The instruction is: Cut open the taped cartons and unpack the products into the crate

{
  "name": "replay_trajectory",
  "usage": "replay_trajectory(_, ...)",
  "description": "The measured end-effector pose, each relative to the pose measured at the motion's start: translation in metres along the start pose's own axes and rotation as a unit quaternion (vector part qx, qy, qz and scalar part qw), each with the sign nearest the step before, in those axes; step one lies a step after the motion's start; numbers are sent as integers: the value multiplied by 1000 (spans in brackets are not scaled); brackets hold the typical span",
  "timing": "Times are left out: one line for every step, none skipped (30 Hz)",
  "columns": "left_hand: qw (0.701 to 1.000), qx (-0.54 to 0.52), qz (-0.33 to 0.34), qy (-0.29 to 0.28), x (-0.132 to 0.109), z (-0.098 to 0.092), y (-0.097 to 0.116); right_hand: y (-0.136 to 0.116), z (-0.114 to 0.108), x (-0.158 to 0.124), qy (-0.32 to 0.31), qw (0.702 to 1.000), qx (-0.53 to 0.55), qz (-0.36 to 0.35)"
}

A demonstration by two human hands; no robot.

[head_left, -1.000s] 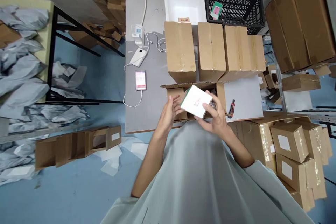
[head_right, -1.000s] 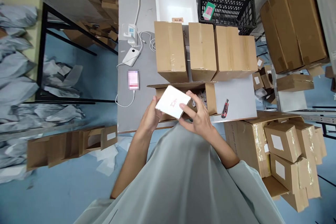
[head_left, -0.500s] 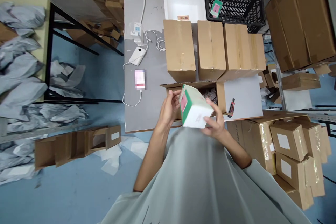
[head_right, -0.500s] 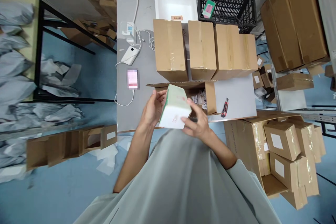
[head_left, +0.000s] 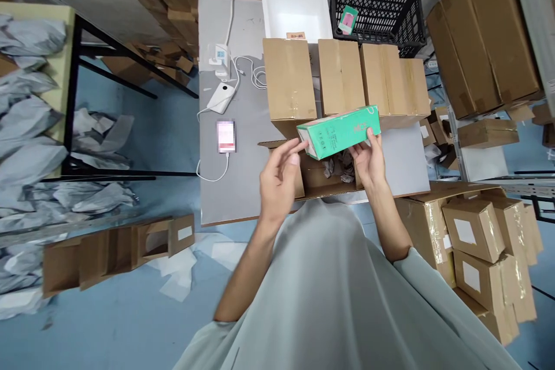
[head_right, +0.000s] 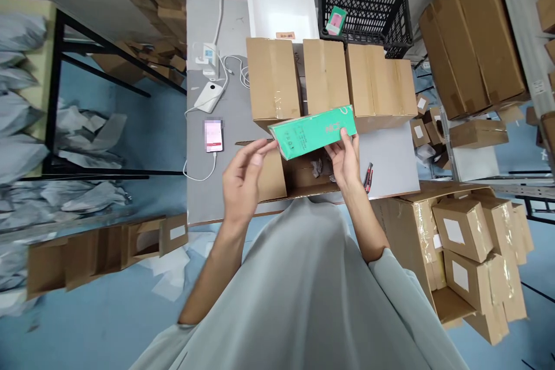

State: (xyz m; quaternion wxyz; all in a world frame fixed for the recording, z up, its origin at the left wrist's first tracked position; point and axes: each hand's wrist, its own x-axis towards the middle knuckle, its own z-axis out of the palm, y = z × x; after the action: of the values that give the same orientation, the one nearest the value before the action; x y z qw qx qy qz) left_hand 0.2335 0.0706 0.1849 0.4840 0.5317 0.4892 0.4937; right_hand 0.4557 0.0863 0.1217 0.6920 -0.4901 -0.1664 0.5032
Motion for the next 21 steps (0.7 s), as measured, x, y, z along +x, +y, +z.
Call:
replay_trajectory(999,19,28,-3,-3,6,4,2,0,1,1,1000,17,19)
replay_trajectory(998,39,53,-3,-5,12,7,5,1,2,1,999,32,37)
replay_trajectory(995,58,76,4,-8,19,8,7,3,1,3,998,45,54)
replay_trajectory(992,77,98,17,-10,25,8,9,6,0,4,996,58,67)
replay_trajectory(988,93,117,35,-12,31,7,11,10,-2,5,995,70,75)
replay_trajectory(984,106,135,55,-14,35,6,12,14,-5,3,994,80,80)
replay_trajectory(979,114,148,75,-15,37,4,13,18,-8,-2,993,88,81)
replay_trajectory(976,119,158,89,-15,37,2,14,21,-10,-10,992,93,81)
replay_trajectory(974,122,165,97,-15,35,1,14,24,-12,-21,992,96,82)
replay_trajectory(972,126,171,96,-13,31,0,13,26,-14,-34,991,94,85)
replay_trajectory(972,132,177,85,-12,25,-1,12,27,-15,-48,991,89,91)
replay_trajectory(971,139,184,64,-9,18,-2,11,29,-16,-60,990,80,97)
replay_trajectory(970,145,191,35,-8,10,-2,9,29,-16,-72,990,68,102)
replay_trajectory(969,148,198,1,-7,2,-2,9,30,-16,-81,989,54,107)
replay_trajectory(967,148,204,-37,-7,-5,-2,8,31,-16,-88,989,41,110)
replay_trajectory(965,145,207,-72,-8,-10,-2,8,31,-16,-89,989,29,111)
replay_trajectory(963,139,209,-99,-12,-15,-2,9,32,-16,-86,990,21,111)
replay_trajectory(962,130,210,-114,-16,-19,-3,10,34,-16,-76,991,15,110)
replay_trajectory(964,117,208,-114,-23,-21,-4,11,35,-17,-61,992,15,106)
replay_trajectory(970,98,200,-102,-30,-24,-5,13,36,-19,-46,994,17,100)
replay_trajectory(977,71,183,-84,-37,-26,-7,14,37,-20,-39,995,17,91)
